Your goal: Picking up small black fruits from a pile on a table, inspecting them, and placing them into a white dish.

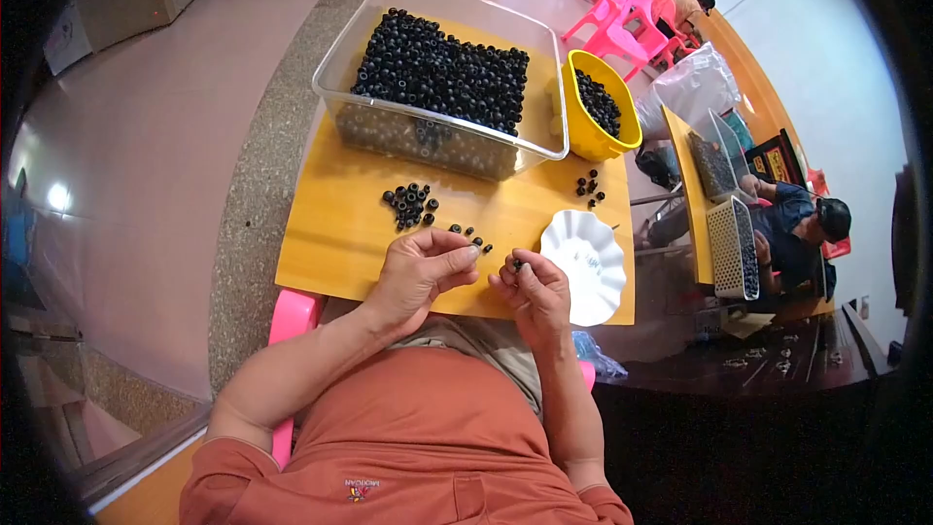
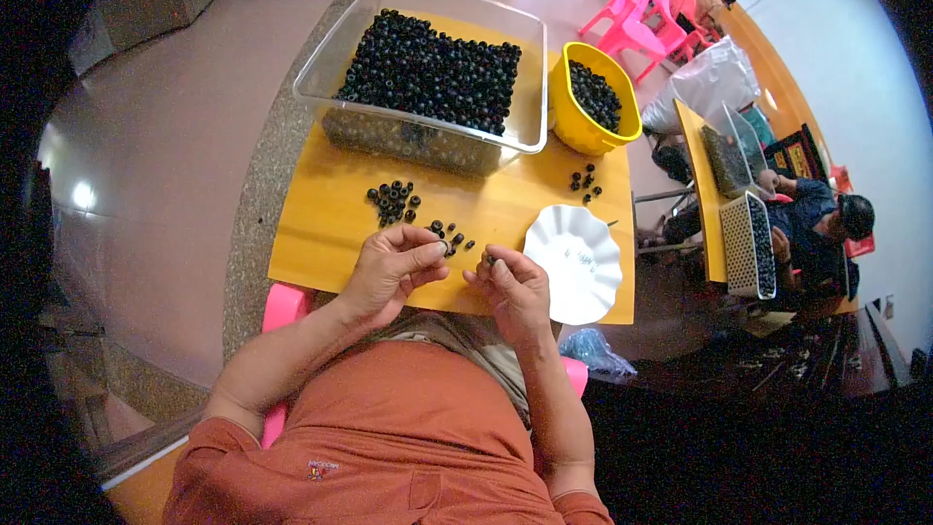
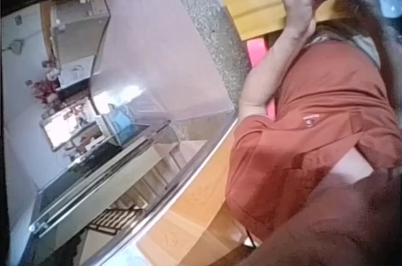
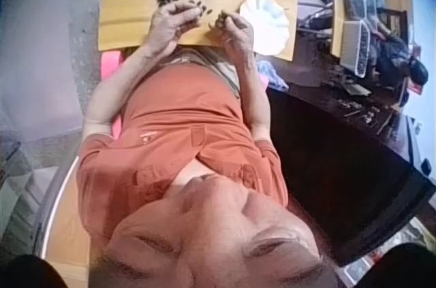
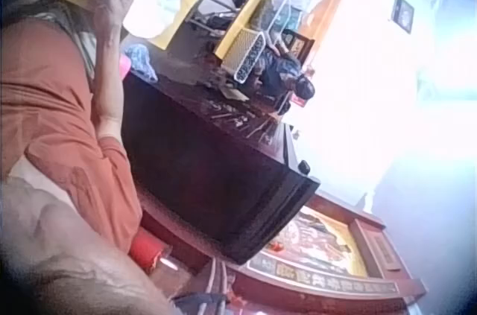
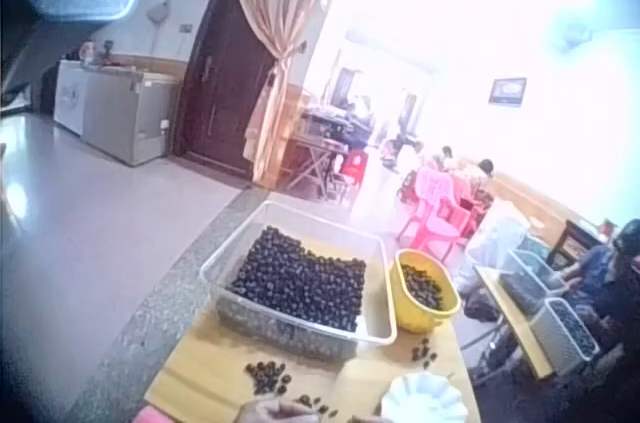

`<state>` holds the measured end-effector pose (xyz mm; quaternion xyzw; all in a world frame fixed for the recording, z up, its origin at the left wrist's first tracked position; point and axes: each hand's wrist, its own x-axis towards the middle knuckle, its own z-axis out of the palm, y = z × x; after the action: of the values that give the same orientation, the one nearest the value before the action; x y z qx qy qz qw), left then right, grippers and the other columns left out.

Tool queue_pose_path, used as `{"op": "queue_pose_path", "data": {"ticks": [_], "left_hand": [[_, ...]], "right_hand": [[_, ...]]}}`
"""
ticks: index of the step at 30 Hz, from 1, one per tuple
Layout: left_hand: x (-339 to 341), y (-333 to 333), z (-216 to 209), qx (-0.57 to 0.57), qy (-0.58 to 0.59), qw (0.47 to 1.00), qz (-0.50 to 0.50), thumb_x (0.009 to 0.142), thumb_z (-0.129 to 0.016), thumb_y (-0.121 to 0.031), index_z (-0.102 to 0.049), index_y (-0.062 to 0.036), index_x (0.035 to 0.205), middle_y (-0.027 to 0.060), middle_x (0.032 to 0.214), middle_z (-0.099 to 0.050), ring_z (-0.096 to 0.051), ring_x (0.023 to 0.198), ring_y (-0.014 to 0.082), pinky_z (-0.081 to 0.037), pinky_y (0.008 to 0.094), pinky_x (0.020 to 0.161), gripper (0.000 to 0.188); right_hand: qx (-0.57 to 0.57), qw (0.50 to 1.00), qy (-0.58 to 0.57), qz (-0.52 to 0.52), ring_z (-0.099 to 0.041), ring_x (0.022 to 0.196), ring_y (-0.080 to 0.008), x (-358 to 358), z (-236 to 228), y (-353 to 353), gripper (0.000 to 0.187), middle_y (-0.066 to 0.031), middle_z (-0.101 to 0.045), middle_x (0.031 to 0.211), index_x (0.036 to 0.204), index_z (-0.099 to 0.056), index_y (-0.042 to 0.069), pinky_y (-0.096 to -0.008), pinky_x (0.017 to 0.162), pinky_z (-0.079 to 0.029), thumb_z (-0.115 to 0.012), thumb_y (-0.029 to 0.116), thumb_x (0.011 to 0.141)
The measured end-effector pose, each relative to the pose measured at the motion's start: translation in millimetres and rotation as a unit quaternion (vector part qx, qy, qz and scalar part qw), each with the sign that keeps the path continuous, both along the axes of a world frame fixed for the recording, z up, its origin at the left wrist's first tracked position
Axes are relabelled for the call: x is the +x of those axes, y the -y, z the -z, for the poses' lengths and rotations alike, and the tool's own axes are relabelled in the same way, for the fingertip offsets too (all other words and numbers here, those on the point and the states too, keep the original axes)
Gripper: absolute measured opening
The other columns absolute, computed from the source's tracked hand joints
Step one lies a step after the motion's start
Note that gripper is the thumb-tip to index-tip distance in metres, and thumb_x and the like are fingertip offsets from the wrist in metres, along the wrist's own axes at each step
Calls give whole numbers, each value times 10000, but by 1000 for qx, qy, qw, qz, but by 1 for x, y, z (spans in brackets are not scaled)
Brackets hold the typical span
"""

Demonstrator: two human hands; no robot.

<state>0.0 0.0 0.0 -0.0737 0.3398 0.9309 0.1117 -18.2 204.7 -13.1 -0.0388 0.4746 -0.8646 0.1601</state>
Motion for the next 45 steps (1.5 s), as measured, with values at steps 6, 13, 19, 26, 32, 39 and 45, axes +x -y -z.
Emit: {"op": "queue_pose_path", "data": {"ticks": [6,13,19,26,32,39,45], "left_hand": [[0,-1,-2,0,5,1000,3,869,-655,-45,-624,-33,953,62,884,-663,-656,766,147,-579,282,729,90],[0,-1,-3,-3,9,1000,2,866,-660,-50,-626,-36,954,57,881,-662,-653,765,144,-576,283,727,96],[1,-1,-3,1,12,1000,6,861,-663,-46,-628,-37,948,58,879,-664,-655,764,145,-577,283,731,94],[2,-2,-1,0,9,1000,6,862,-662,-48,-634,-37,942,56,876,-666,-657,762,142,-581,279,731,85],[2,-2,-3,5,10,1000,10,862,-663,-49,-635,-37,947,55,873,-665,-656,760,139,-581,278,725,90],[3,-4,-2,-2,13,1000,18,858,-670,-52,-630,-36,948,55,870,-662,-653,760,140,-581,282,727,100],[6,-7,2,-15,6,999,49,853,-676,-48,-625,-25,948,65,885,-661,-652,784,140,-585,290,737,110]], "right_hand": [[-15,1000,-13,-10,-564,886,-181,-2,-1,-1,249,-94,-584,1025,1166,-584,-9,-403,887,-535,-570,74,931],[-30,999,13,8,-574,897,-190,-1,-4,2,247,-97,-582,1039,1161,-581,-10,-420,895,-532,-568,89,936],[-34,999,18,4,-590,866,-194,0,-7,2,200,-102,-604,1000,1105,-583,-16,-436,899,-525,-568,80,929],[-12,999,25,26,-598,784,-188,0,-7,1,103,-112,-618,909,973,-587,-6,-456,838,-547,-599,29,876],[5,999,-2,40,-589,747,-191,0,-5,1,55,-115,-609,861,861,-598,-10,-454,814,-550,-620,2,812],[9,999,-17,38,-591,752,-195,-1,-5,-1,29,-112,-602,852,818,-602,-11,-457,818,-549,-624,0,803],[54,995,-36,77,-606,812,-179,4,-15,12,15,-108,-613,887,843,-630,-23,-411,816,-554,-624,-25,829]]}}
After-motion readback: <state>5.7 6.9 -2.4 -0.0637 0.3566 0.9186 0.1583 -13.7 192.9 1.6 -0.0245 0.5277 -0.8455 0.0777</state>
